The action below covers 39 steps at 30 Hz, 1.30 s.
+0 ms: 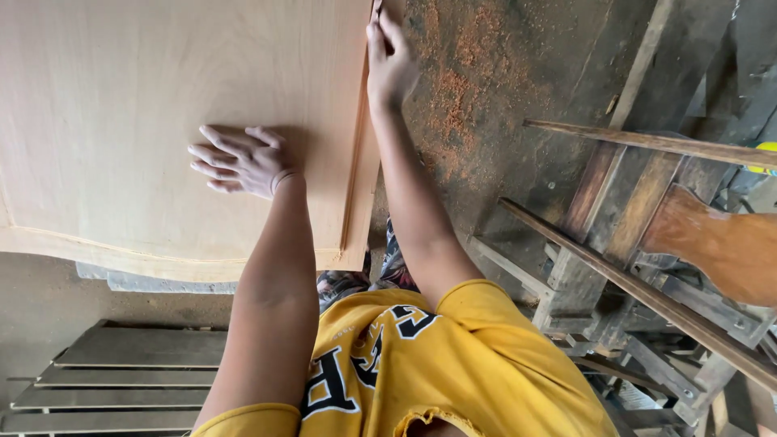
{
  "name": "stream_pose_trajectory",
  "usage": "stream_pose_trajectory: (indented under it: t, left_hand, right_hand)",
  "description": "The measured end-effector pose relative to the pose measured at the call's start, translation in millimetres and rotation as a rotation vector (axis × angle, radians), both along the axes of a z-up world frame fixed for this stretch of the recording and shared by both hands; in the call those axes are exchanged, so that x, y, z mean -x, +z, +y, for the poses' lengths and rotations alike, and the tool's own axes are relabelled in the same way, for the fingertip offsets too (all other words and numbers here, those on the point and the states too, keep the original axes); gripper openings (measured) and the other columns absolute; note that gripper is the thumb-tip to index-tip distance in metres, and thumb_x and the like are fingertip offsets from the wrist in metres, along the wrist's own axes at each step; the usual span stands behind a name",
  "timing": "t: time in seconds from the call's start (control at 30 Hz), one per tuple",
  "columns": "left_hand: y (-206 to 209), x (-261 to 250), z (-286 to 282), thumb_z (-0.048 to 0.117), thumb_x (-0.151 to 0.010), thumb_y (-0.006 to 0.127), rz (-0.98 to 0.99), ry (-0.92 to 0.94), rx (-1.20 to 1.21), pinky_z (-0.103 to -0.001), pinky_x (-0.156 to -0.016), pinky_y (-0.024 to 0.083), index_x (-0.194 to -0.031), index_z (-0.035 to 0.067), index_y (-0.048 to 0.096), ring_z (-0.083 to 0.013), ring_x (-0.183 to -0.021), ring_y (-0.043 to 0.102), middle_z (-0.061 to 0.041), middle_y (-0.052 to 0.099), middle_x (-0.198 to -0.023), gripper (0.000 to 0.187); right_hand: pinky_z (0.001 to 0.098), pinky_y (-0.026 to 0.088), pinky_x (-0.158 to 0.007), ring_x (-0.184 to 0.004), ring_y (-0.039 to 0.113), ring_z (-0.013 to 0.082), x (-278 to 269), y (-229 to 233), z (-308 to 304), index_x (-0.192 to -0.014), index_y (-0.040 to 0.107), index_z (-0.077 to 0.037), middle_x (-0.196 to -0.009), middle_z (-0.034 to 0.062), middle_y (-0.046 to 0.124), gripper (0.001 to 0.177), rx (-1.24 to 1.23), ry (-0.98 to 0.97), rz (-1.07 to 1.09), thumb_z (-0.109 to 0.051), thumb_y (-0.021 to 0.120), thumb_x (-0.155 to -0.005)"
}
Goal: The person sands the edges and surface of a large wooden board using a sanding block. They move along the length of the board, smoothing the wood grain and edges.
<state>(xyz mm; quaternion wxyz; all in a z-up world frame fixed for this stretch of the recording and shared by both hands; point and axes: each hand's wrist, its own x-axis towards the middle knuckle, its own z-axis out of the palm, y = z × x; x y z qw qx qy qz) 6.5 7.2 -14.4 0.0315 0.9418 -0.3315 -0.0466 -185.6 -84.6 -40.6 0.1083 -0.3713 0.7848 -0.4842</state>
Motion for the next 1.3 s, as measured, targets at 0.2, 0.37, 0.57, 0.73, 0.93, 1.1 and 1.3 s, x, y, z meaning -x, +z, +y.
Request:
stream_pose_trajectory:
  t: [0.2, 0.37, 0.57, 0.73, 0.93, 1.1, 1.3]
  left_hand:
    - [4.1, -0.4, -1.8, 0.047, -0.099, 0.055, 0.051, 0.040, -0.020, -0.057, -0.128, 0.016, -0.162, 0.029, 0.025, -0.0303, -0.157, 0.014, -0.007, 0.021, -0.167, 0.072]
    - [2.5, -1.5, -1.1, 0.049, -0.099, 0.055, 0.048, 0.039, -0.053, -0.057, -0.128, 0.016, -0.163, 0.031, 0.023, -0.0298, -0.157, 0.014, -0.006, 0.021, -0.167, 0.074]
    - [-0.6, -0.4, -0.8, 0.051, -0.100, 0.054, -0.011, 0.014, -0.054, -0.056, -0.128, 0.018, -0.163, 0.026, 0.024, -0.0337, -0.158, 0.015, -0.011, 0.018, -0.169, 0.074]
    - [-2.3, -1.2, 1.1, 0.052, -0.099, 0.057, -0.067, 0.006, -0.061, -0.055, -0.126, 0.021, -0.163, 0.023, 0.026, -0.0371, -0.158, 0.017, -0.014, 0.018, -0.170, 0.077]
    - [9.8, 1.4, -5.8, 0.048, -0.100, 0.055, 0.045, 0.043, -0.075, -0.055, -0.129, 0.015, -0.163, 0.029, 0.023, -0.0299, -0.158, 0.012, -0.008, 0.020, -0.168, 0.073]
    - [9.6, 0.9, -3.3, 0.050, -0.100, 0.055, 0.035, 0.037, -0.085, -0.055, -0.129, 0.016, -0.163, 0.029, 0.022, -0.0298, -0.158, 0.013, -0.007, 0.021, -0.167, 0.074]
    - [3.4, -0.1, -1.4, 0.050, -0.104, 0.054, 0.001, 0.009, -0.075, -0.056, -0.130, 0.018, -0.163, 0.027, 0.022, -0.0309, -0.159, 0.014, -0.009, 0.020, -0.168, 0.072]
  right_hand:
    - [0.0297, 0.058, -0.066, -0.078, 0.075, 0.0260, -67.4, 26.5, 166.7, -0.099, 0.080, -0.019, -0.077, 0.0080, 0.076, 0.017, -0.004, 0.071, 0.013, -0.019, 0.087, -0.083]
    - [0.0323, 0.055, -0.060, -0.065, 0.069, 0.0201, -77.1, 39.5, 201.9, -0.111, 0.079, -0.021, -0.078, 0.0030, 0.073, 0.027, -0.012, 0.133, -0.044, -0.021, 0.085, -0.084]
    - [0.0289, 0.047, -0.063, -0.063, 0.059, 0.0123, -37.8, 11.5, 91.5, -0.118, 0.073, -0.031, -0.075, -0.0050, 0.067, 0.023, 0.053, 0.080, 0.249, -0.034, 0.072, -0.095]
    - [0.0268, 0.060, -0.092, -0.102, 0.072, 0.0084, -15.0, -1.0, 36.7, -0.125, 0.068, -0.030, -0.115, -0.0071, 0.074, 0.029, 0.058, 0.152, 0.186, -0.024, 0.071, -0.097]
    - [0.0359, 0.049, -0.088, -0.099, 0.064, 0.0188, -47.5, -7.3, 145.6, -0.123, 0.072, -0.031, -0.104, -0.0042, 0.062, 0.024, -0.032, 0.267, 0.240, -0.029, 0.068, -0.099]
    - [0.0392, 0.050, -0.074, -0.085, 0.062, 0.0232, -13.2, -45.5, 114.6, -0.130, 0.068, -0.036, -0.107, -0.0020, 0.058, 0.030, 0.024, 0.426, 0.542, -0.033, 0.055, -0.103]
    - [0.0372, 0.059, -0.075, -0.088, 0.071, 0.0199, 34.7, -37.8, -8.4, -0.112, 0.072, -0.045, -0.111, -0.0131, 0.060, 0.020, -0.048, 0.406, 0.481, -0.037, 0.066, -0.094]
